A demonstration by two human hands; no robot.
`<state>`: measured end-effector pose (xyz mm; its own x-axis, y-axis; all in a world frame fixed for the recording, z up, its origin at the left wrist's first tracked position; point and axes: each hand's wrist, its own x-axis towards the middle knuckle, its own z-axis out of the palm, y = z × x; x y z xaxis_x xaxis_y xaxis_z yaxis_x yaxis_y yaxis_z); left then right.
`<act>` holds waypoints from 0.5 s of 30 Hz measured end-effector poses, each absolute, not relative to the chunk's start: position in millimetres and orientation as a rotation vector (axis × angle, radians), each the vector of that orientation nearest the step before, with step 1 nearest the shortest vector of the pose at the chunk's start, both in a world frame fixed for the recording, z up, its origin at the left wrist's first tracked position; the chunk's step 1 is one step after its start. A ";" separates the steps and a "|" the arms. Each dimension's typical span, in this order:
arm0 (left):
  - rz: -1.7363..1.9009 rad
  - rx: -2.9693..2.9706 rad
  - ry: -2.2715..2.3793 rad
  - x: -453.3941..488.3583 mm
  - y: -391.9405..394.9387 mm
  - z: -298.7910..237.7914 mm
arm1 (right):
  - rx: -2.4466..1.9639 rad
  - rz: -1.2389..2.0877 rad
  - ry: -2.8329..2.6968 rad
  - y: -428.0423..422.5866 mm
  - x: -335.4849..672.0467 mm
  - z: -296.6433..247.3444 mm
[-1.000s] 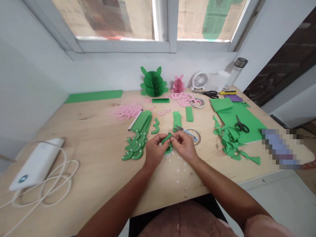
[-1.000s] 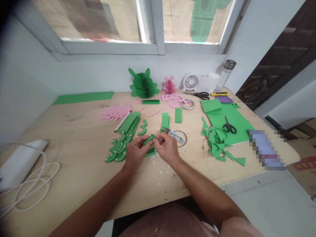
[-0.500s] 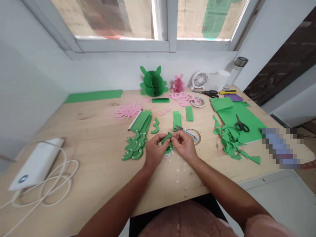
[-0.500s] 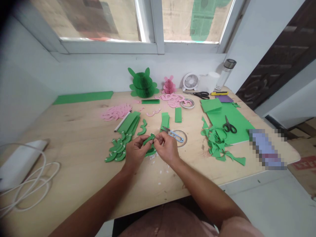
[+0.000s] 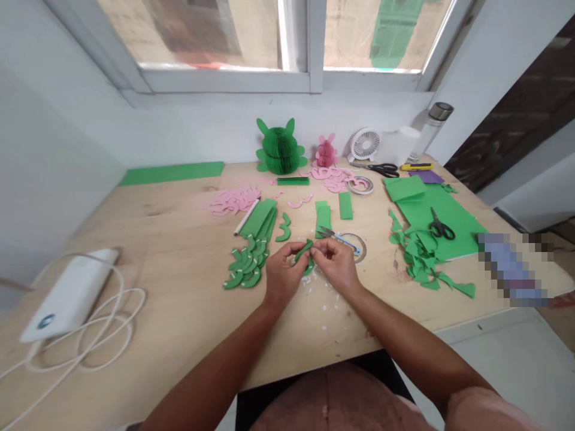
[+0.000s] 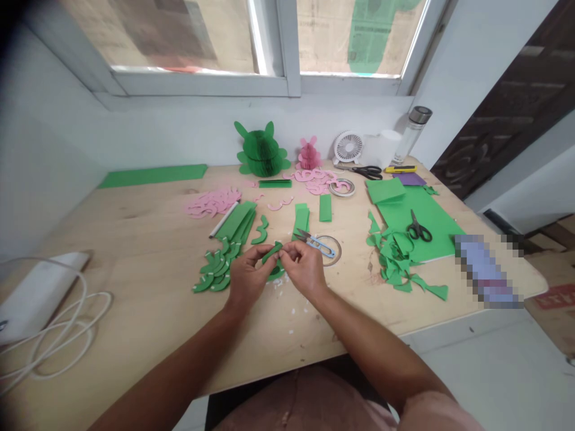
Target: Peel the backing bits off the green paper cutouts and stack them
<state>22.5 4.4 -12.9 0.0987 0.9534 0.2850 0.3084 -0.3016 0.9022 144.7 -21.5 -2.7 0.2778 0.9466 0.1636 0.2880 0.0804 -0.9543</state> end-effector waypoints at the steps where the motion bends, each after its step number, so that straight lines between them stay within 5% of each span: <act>1: 1.223 1.716 1.253 22.4 4.2 -12.8 | -1.432 0.758 -1.219 -21.1 144.9 -2.9; 15: 1.252 1.771 1.247 25.8 1.1 -10.5 | -1.431 0.788 -1.144 -18.5 141.9 -6.3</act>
<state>25.8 1.1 -10.5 0.1009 0.9346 0.3412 0.3374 -0.3548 0.8720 141.9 -18.5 -6.3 0.3154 0.9410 0.1227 0.2200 0.0533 -0.9740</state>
